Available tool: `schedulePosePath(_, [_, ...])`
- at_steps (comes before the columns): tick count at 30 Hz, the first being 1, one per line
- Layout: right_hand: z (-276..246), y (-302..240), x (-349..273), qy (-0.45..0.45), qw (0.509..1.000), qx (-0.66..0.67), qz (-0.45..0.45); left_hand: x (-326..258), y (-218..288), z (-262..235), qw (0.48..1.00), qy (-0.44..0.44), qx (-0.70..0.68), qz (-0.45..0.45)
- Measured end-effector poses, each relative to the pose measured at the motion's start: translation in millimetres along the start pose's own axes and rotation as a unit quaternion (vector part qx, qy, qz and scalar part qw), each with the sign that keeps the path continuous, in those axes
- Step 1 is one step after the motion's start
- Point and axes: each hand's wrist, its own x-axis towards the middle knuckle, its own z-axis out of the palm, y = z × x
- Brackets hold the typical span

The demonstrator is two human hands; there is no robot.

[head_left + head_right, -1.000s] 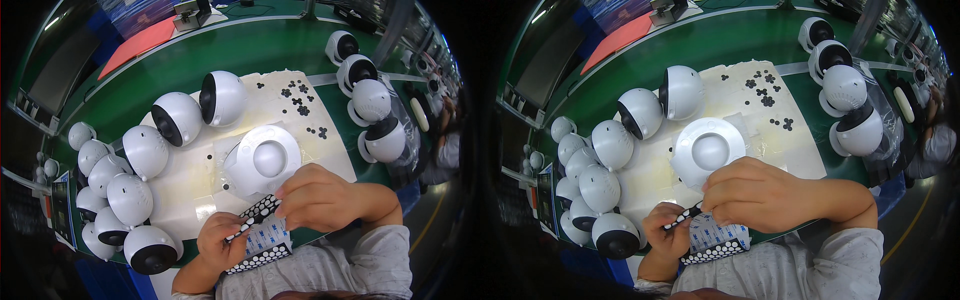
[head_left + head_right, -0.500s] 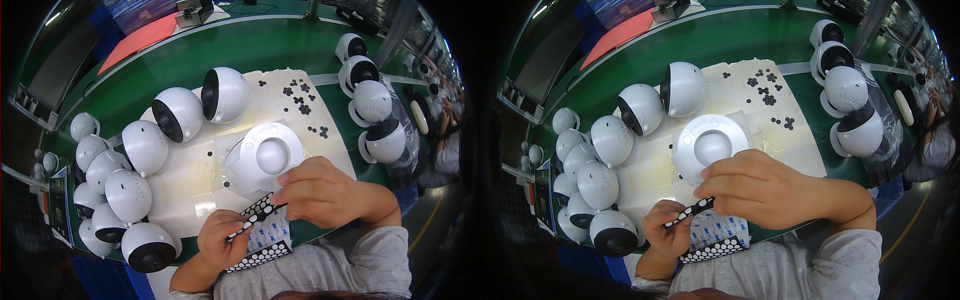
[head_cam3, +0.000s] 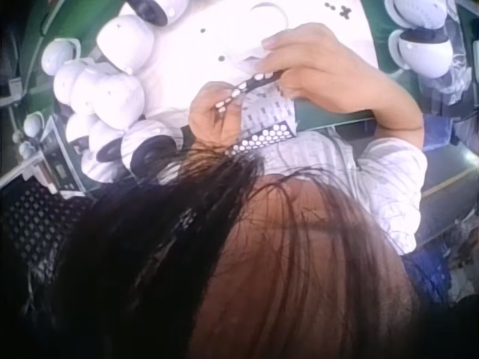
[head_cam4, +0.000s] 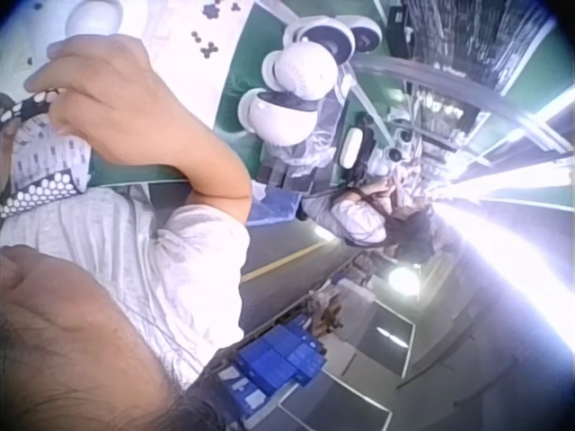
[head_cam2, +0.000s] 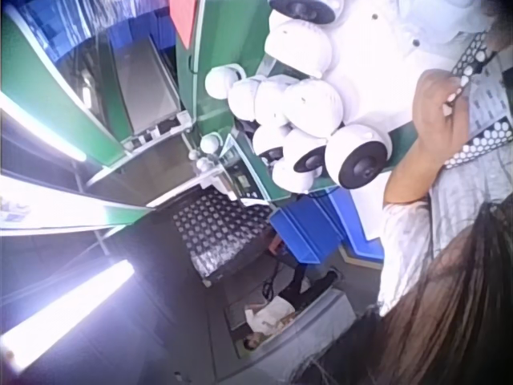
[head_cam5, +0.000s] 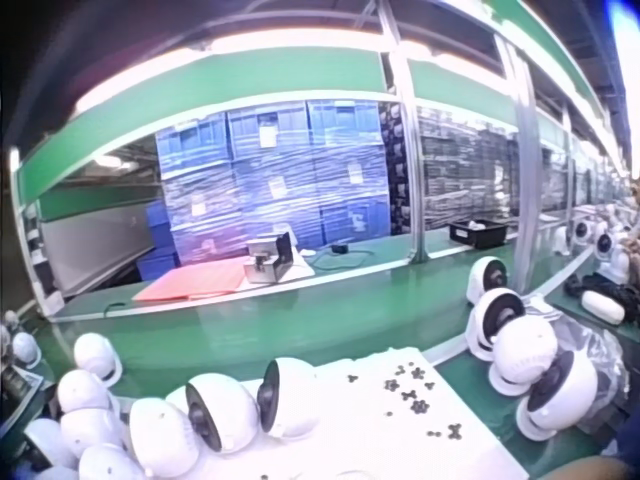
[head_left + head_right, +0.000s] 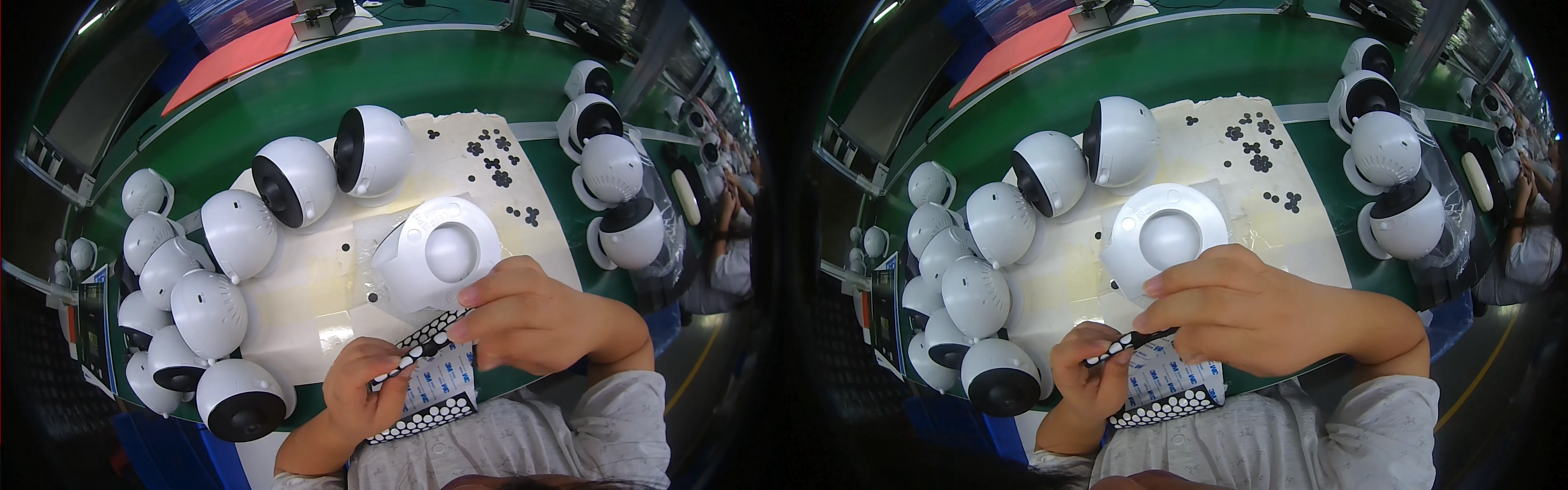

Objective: The person peels adhesive pads from a sheet by hand, sticks them onto the bases of security cameras, and moves each camera aside.

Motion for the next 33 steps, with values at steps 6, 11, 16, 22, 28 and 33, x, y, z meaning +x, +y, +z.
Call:
schedulePosePath(6, [13, -5, 10, 0.022, 0.994, 0.065, 0.082, 6, 3, 1, 0.999, -0.021, 0.024, 0.038])
schedulePosePath(11, [21, -4, 4, 0.041, 0.999, -0.028, 0.002, 8, 5, 2, 0.998, -0.029, 0.034, 0.04])
schedulePosePath(16, [21, -5, 1, 0.055, 0.992, -0.081, -0.074, 4, 7, 3, 1.0, -0.012, 0.023, -0.002])
schedulePosePath(22, [25, 0, 0, 0.119, 0.983, 0.134, -0.041, 3, 7, 2, 0.998, 0.005, 0.031, -0.062])
schedulePosePath(28, [29, -5, 2, 0.097, 0.993, 0.034, -0.058, 4, 4, 2, 0.999, 0.0, 0.001, -0.039])
schedulePosePath(33, [22, -9, -1, 0.047, 0.991, 0.057, -0.107, 2, 9, 0, 0.993, -0.008, 0.043, -0.112])
